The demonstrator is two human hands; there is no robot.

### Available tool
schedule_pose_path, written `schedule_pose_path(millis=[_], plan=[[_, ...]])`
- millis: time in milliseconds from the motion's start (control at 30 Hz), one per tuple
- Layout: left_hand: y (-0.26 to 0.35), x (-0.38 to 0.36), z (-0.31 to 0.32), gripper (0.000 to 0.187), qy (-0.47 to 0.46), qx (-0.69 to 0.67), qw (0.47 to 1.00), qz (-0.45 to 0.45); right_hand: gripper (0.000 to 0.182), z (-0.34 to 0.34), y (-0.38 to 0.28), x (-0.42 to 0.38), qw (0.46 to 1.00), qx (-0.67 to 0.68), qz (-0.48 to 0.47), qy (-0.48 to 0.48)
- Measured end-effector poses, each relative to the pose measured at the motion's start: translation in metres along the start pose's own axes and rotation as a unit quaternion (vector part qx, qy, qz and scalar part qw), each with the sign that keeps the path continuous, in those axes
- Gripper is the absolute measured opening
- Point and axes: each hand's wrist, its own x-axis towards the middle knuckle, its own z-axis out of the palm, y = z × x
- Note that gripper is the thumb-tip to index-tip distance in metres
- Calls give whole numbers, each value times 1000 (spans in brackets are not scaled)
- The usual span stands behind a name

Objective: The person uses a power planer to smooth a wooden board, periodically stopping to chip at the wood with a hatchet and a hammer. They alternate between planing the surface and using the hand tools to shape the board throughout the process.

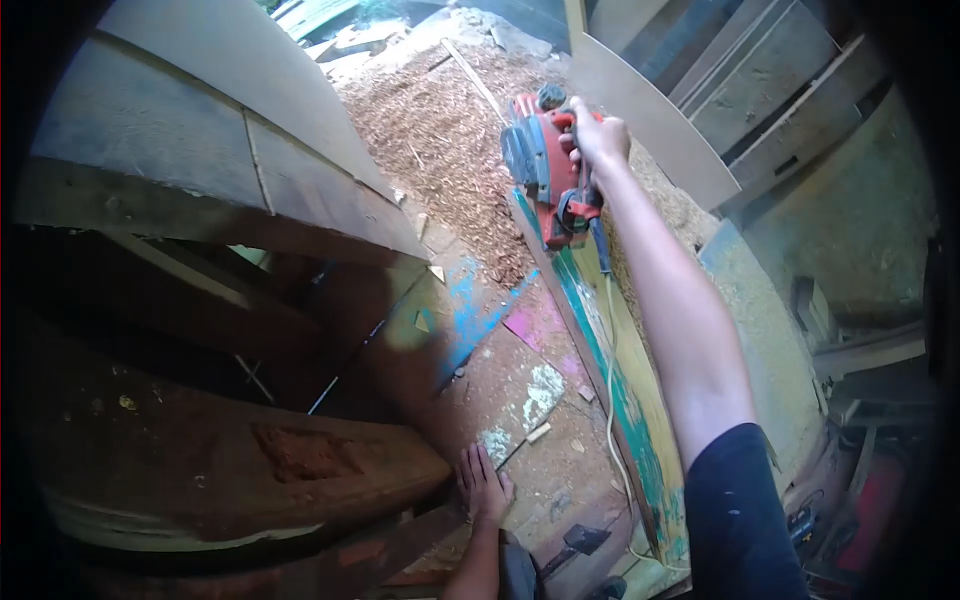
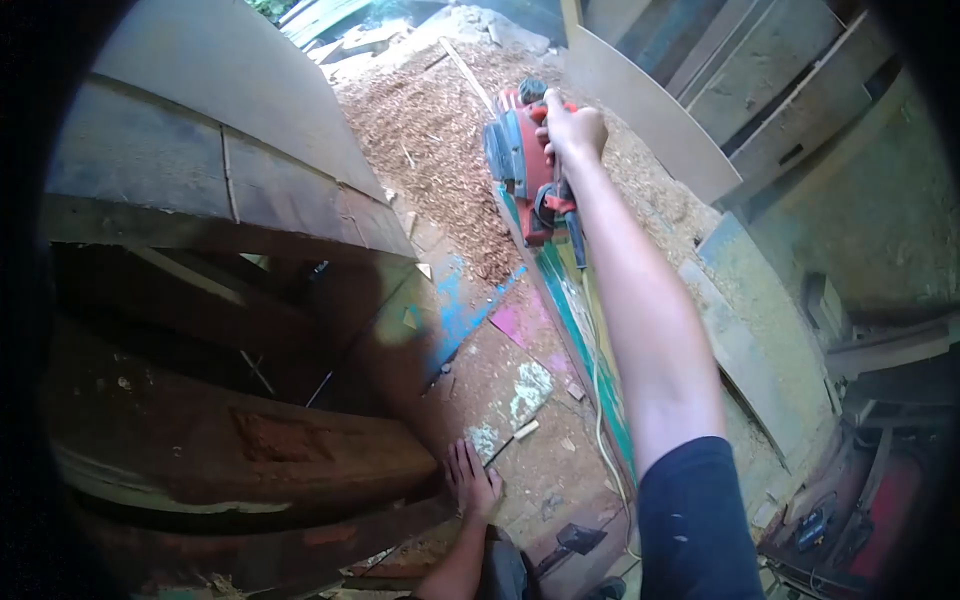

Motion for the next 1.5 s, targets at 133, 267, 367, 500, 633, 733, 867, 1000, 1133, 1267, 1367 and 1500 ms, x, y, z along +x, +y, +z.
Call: schedule_pose_path(millis=[133, 267, 367, 500, 633, 733, 867, 1000, 1133, 1267, 1367, 1500], plan=[[2, 5, -2, 74, 19, -5, 1000, -2, 44, -58, -15, -8, 999, 47, -7, 9], [1, 5, 0, 73, 32, 22, 999, 7, 45, -122, -19, -26, 998, 48, -32, 27], [-1, 7, 2, 72, 57, 34, 998, 23, 47, -171, -16, -56, 994, 81, -56, 37], [5, 5, -3, 72, 73, 50, 996, 28, 44, -238, 3, -113, 982, 151, -95, 59], [2, 6, 5, 75, 84, 85, 992, 27, 45, -303, 31, -194, 965, 218, -129, 69], [6, 2, 0, 79, 113, 74, 990, 48, 45, -350, 59, -264, 955, 243, -156, 70], [6, -4, -2, 85, 127, 43, 988, 74, 45, -410, 103, -360, 944, 268, -173, 86], [-1, 8, -8, 89, 68, 30, 994, 84, 44, -466, 138, -438, 946, 266, -163, 86], [121, -33, -46, 90, 38, -59, 932, 356, 46, -507, 155, -485, 941, 273, -151, 130], [247, -96, -21, 93, -3, -121, 872, 475, 46, -548, 161, -510, 929, 300, -155, 154], [299, -159, 18, 81, -87, -121, 821, 551, 46, -576, 159, -532, 923, 282, -184, 185], [313, -274, 63, 59, -311, -105, 747, 578, 47, -609, 167, -558, 906, 293, -216, 217]])
